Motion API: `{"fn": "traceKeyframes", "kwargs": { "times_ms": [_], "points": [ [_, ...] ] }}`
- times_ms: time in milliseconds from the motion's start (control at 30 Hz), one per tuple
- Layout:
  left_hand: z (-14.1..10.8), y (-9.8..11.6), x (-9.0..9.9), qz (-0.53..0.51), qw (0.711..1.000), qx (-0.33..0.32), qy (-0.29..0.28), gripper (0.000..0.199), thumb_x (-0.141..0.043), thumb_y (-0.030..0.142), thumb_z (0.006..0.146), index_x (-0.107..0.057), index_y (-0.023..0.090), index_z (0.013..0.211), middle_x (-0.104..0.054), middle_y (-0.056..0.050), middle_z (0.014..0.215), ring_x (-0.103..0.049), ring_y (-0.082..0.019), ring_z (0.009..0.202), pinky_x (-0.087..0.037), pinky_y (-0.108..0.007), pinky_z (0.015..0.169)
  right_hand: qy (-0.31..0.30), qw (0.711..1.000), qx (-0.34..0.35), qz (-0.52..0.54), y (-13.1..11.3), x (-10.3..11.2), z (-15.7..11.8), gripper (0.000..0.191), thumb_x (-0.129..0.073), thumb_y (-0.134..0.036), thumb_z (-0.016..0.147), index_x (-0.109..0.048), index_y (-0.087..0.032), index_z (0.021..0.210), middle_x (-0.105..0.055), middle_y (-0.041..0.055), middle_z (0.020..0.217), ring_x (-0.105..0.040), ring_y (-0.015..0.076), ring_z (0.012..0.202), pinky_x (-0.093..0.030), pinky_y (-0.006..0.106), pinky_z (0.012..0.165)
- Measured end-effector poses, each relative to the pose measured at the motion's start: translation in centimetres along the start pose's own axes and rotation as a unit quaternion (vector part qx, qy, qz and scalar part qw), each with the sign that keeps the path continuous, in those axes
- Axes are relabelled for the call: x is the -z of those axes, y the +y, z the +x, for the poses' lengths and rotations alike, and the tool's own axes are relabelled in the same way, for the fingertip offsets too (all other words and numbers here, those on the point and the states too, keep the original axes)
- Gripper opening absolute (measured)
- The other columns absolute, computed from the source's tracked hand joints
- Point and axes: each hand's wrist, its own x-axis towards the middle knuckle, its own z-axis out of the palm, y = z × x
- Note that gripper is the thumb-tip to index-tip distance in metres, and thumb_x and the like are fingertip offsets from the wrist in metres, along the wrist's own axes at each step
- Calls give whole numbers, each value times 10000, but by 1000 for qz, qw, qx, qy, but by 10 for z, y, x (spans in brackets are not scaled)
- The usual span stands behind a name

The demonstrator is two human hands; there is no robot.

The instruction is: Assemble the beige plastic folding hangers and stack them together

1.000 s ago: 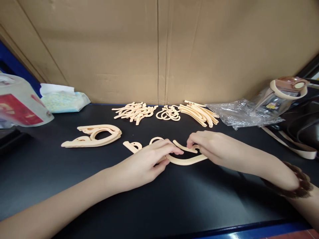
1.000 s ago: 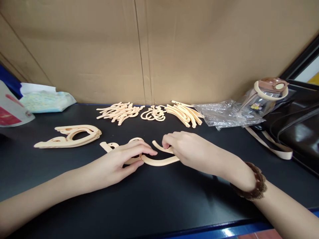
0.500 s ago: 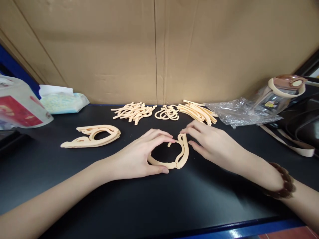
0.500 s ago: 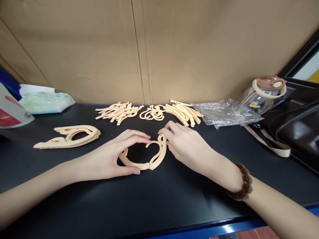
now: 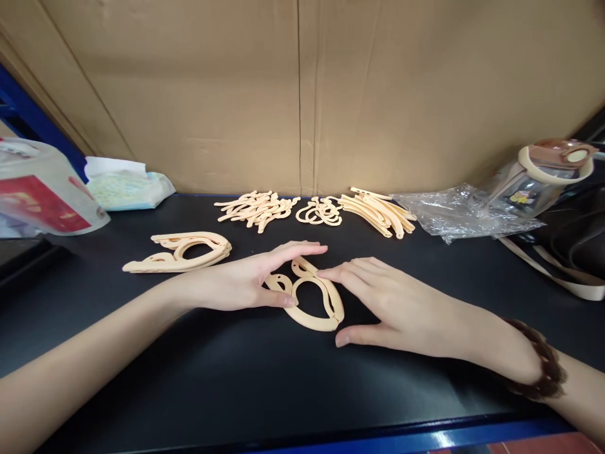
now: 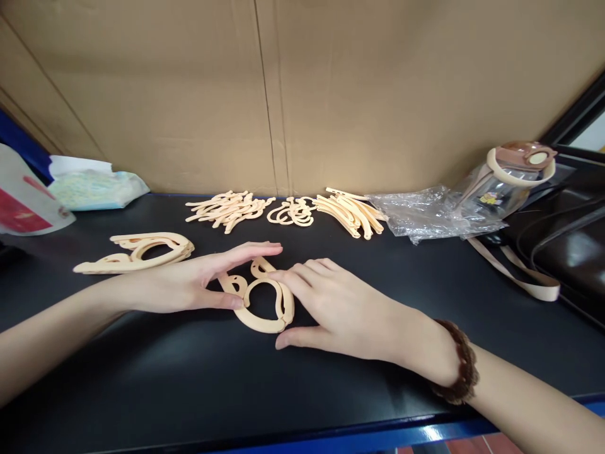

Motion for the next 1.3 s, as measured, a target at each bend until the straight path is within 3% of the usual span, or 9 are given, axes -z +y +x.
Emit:
{"fn": "traceKeyframes", "kwargs": {
  "times_ms": [200,333,433,700,833,933,1000,1100,1300],
  "points": [
    [4,-3,-8,89,995,12,38,683,-649,380,839,-324,361,1438,-278,14,1551,-145,-236,1450,-220,-397,1157,3,1000,5,14,2,-2,-1,611,-577,-275,888,-308,-210,1433,-592,87,1230,-510,216,1181,-407,406,1009],
    [6,-4,-16,123,989,-16,79,521,-567,466,884,-440,319,1366,-398,-17,1480,-347,-237,1370,-304,-365,1121,22,999,-17,-20,7,-2,-1,549,-506,-163,900,-333,-216,1418,-562,83,1293,-522,208,1178,-430,397,994],
    [7,-1,-21,108,990,-19,90,532,-565,450,888,-404,331,1381,-430,-18,1435,-469,-212,1271,-418,-317,1030,40,996,-51,-64,10,-5,0,505,-518,-192,902,-375,-198,1387,-591,86,1239,-574,229,1099,-475,416,928],
    [6,-1,-20,198,973,10,118,724,-656,553,773,-388,283,1390,-480,-51,1341,-492,-233,1210,-438,-330,998,80,987,-99,-96,13,-7,2,381,-572,-287,889,-507,-190,1252,-632,62,1163,-621,221,1005,-514,394,868],
    [1,0,1,234,958,34,161,813,-646,626,728,-371,277,1409,-470,-49,1371,-483,-250,1226,-425,-326,1003,77,986,-113,-100,15,-7,3,363,-547,-291,900,-517,-188,1247,-636,71,1169,-622,234,1026,-509,409,890],
    [-12,-1,32,263,937,65,222,874,-649,671,674,-376,287,1409,-494,-39,1360,-488,-272,1217,-397,-347,1015,64,986,-117,-102,17,-9,3,353,-539,-308,905,-530,-187,1236,-649,73,1144,-632,235,998,-513,417,878],
    [-26,-4,56,280,919,132,242,877,-621,706,660,-390,297,1401,-529,-34,1322,-512,-281,1177,-397,-370,990,61,986,-120,-103,17,-9,2,336,-537,-316,906,-546,-187,1217,-657,71,1123,-637,234,982,-517,417,864],
    [-52,-12,89,290,888,283,220,885,-613,732,622,-452,266,1357,-583,-45,1255,-533,-294,1120,-407,-381,936,61,985,-124,-102,17,-9,1,316,-531,-321,909,-562,-183,1192,-658,70,1114,-637,231,978,-517,415,858],
    [-84,-23,111,321,867,352,150,706,-610,646,680,-589,202,1228,-656,-44,1131,-548,-292,1053,-393,-323,870,47,985,-121,-111,16,-7,1,294,-520,-312,917,-580,-181,1173,-651,75,1092,-634,236,945,-521,423,833]
  ]
}}
